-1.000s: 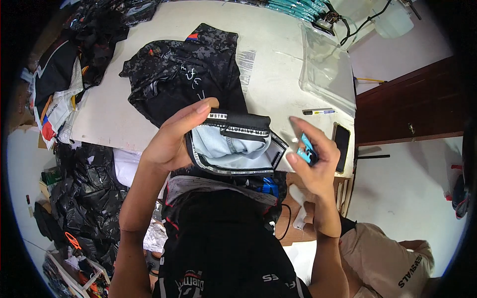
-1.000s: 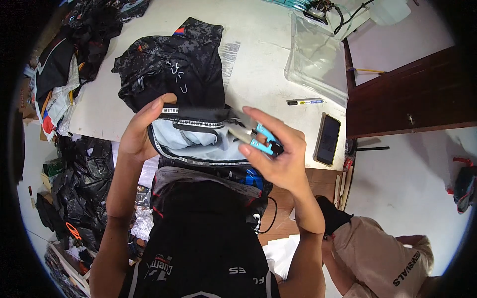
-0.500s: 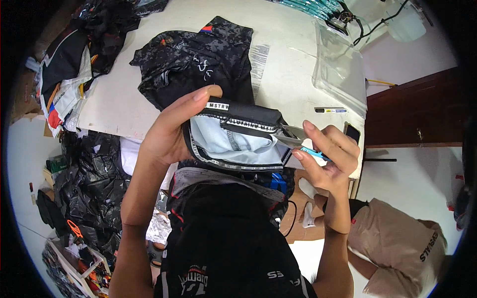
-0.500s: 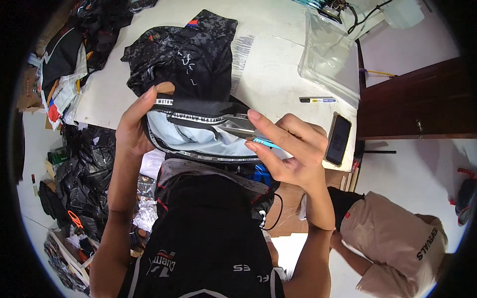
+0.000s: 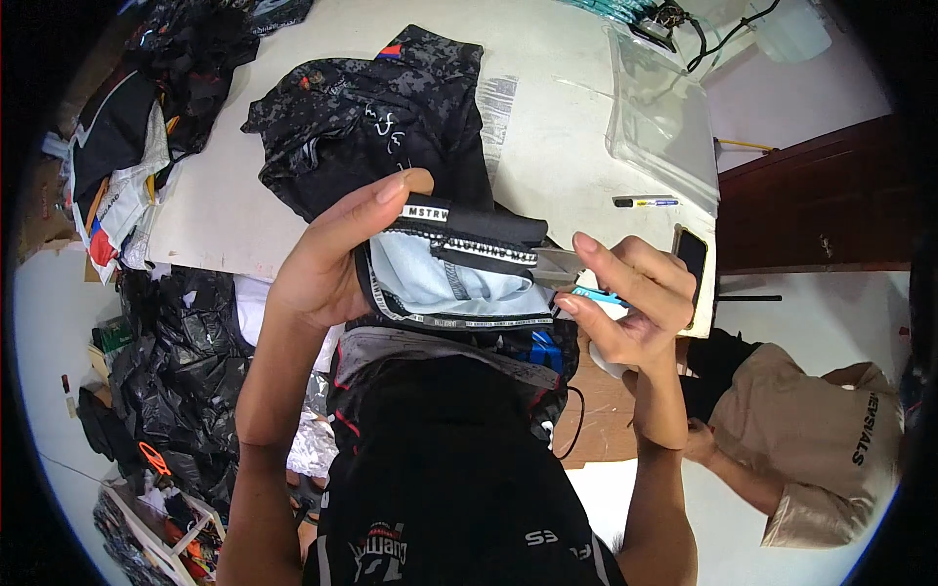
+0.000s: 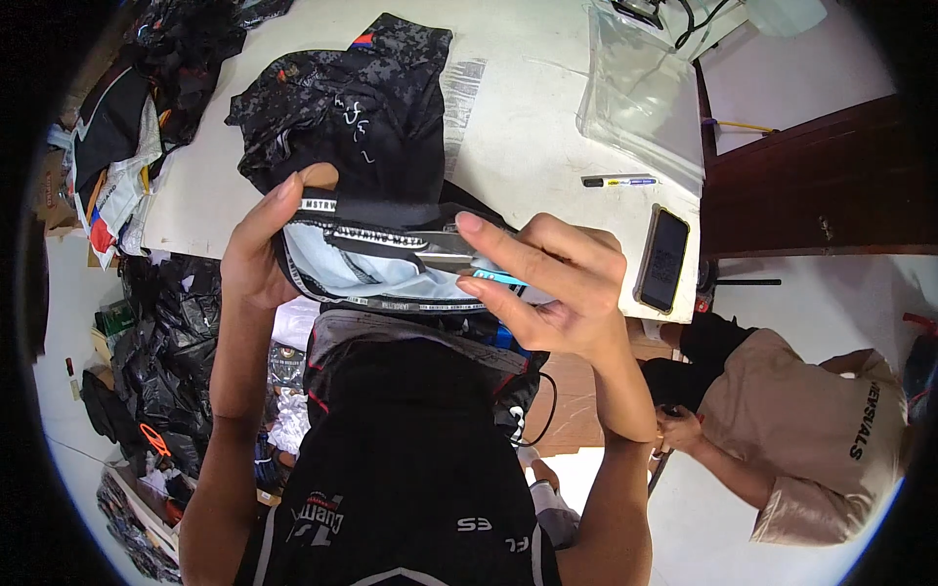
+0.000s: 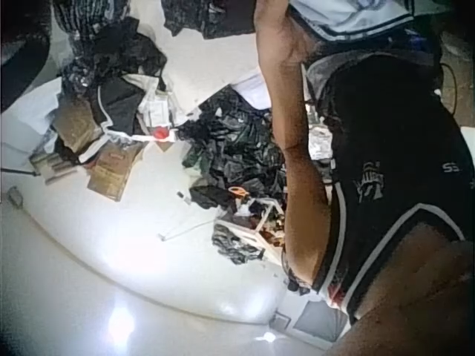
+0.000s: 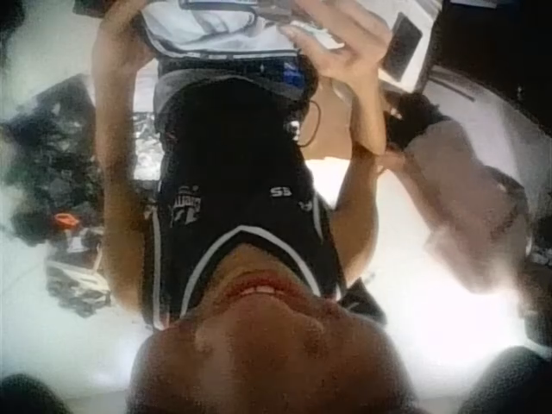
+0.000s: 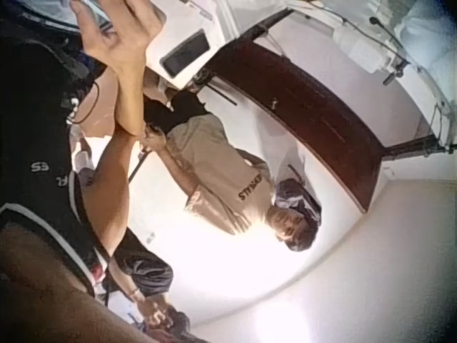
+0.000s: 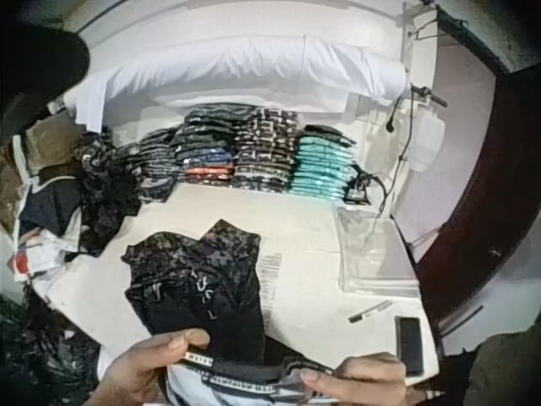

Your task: The recorder is using scissors to trim loose threads and labels from black athletic clothing.

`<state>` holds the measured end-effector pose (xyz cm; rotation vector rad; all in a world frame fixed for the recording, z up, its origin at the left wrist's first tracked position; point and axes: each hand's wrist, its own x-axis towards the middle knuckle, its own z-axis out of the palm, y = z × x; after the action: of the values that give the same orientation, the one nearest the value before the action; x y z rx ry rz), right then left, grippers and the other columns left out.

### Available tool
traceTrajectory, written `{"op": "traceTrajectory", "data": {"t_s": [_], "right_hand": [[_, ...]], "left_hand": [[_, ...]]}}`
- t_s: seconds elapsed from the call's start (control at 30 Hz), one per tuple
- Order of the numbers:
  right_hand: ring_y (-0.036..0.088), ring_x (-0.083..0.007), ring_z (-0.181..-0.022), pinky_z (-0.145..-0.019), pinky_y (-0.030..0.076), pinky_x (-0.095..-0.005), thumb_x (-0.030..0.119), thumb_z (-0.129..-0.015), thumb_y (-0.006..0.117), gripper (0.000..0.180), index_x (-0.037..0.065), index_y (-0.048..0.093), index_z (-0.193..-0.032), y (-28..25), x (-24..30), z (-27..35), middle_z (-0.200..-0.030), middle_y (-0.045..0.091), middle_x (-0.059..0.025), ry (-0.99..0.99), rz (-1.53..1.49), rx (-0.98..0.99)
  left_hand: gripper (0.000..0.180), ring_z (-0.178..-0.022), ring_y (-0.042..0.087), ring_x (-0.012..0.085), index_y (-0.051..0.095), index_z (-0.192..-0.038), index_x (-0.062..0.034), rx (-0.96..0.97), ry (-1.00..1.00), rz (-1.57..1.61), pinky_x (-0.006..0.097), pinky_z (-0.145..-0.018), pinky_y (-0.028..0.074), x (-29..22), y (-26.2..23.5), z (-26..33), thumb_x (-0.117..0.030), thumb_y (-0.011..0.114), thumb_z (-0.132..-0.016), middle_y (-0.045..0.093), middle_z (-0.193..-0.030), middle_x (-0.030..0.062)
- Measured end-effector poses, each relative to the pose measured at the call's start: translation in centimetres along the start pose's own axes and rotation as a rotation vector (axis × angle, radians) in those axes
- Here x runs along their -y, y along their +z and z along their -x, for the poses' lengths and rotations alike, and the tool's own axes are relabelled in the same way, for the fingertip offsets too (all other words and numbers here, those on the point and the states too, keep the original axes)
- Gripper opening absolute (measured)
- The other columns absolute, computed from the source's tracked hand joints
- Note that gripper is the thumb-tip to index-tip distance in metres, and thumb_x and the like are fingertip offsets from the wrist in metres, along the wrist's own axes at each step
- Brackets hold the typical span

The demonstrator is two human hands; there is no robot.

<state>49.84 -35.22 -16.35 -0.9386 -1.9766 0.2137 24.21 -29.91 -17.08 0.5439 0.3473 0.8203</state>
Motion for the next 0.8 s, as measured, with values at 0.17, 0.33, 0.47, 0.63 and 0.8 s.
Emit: {"op": "traceTrajectory", "data": {"t_s": [0.17,0.33,0.47,0.63,0.8], "right_hand": [[0.038,-0.0095,-0.042,-0.039,0.028,-0.0248,0.014,-0.059,0.078,0.046,0.005,0.067,-0.103,0.1,0.2,-0.5,-0.054,0.041,-0.0006,-0.066,0.003,-0.026],[0.037,-0.0098,-0.041,-0.038,0.028,-0.0249,0.015,-0.060,0.078,0.046,0.004,0.067,-0.103,0.0,0.2,-0.3,-0.054,0.042,-0.0006,-0.057,0.008,-0.031],[0.037,-0.0092,-0.041,-0.039,0.027,-0.0233,0.018,-0.062,0.077,0.044,0.003,0.067,-0.103,0.1,0.2,-0.2,-0.053,0.042,-0.0009,-0.147,0.090,-0.066],[0.043,-0.0117,-0.041,-0.039,0.033,-0.0215,0.018,-0.060,0.076,0.044,0.000,0.067,-0.099,-0.5,0.1,-0.1,-0.053,0.048,-0.0022,-0.322,0.264,-0.041],[0.040,-0.0110,-0.041,-0.038,0.031,-0.0217,0.016,-0.057,0.078,0.045,0.004,0.068,-0.099,-1.0,0.7,-0.2,-0.052,0.045,-0.0014,-0.325,0.323,0.007]], "left_hand": [[0.035,-0.092,0.063,0.0275,0.045,-0.119,0.0038,0.059,-0.009,0.101,0.039,-0.081,0.053,0.5,-0.4,-0.2,-0.020,0.037,-0.095,0.060,-0.104,0.0216],[0.035,-0.094,0.063,0.0286,0.044,-0.120,0.0044,0.117,-0.022,0.135,0.040,-0.082,0.053,0.7,-0.1,-0.4,-0.019,0.037,-0.095,0.060,-0.104,0.0226],[0.029,-0.091,0.063,0.0206,0.044,-0.116,0.0021,0.101,-0.073,0.049,0.032,-0.077,0.053,0.4,0.8,-0.7,-0.018,0.039,-0.095,0.060,-0.102,0.0164],[0.019,-0.085,0.063,0.0106,0.047,-0.104,-0.0026,-0.021,-0.118,-0.072,0.023,-0.070,0.053,0.1,2.4,-0.8,-0.018,0.041,-0.095,0.061,-0.094,0.0076],[0.033,-0.089,0.064,0.0212,0.041,-0.118,0.0051,0.218,-0.084,0.111,0.033,-0.078,0.053,0.7,0.9,-1.5,-0.018,0.040,-0.094,0.060,-0.102,0.0182]]}}
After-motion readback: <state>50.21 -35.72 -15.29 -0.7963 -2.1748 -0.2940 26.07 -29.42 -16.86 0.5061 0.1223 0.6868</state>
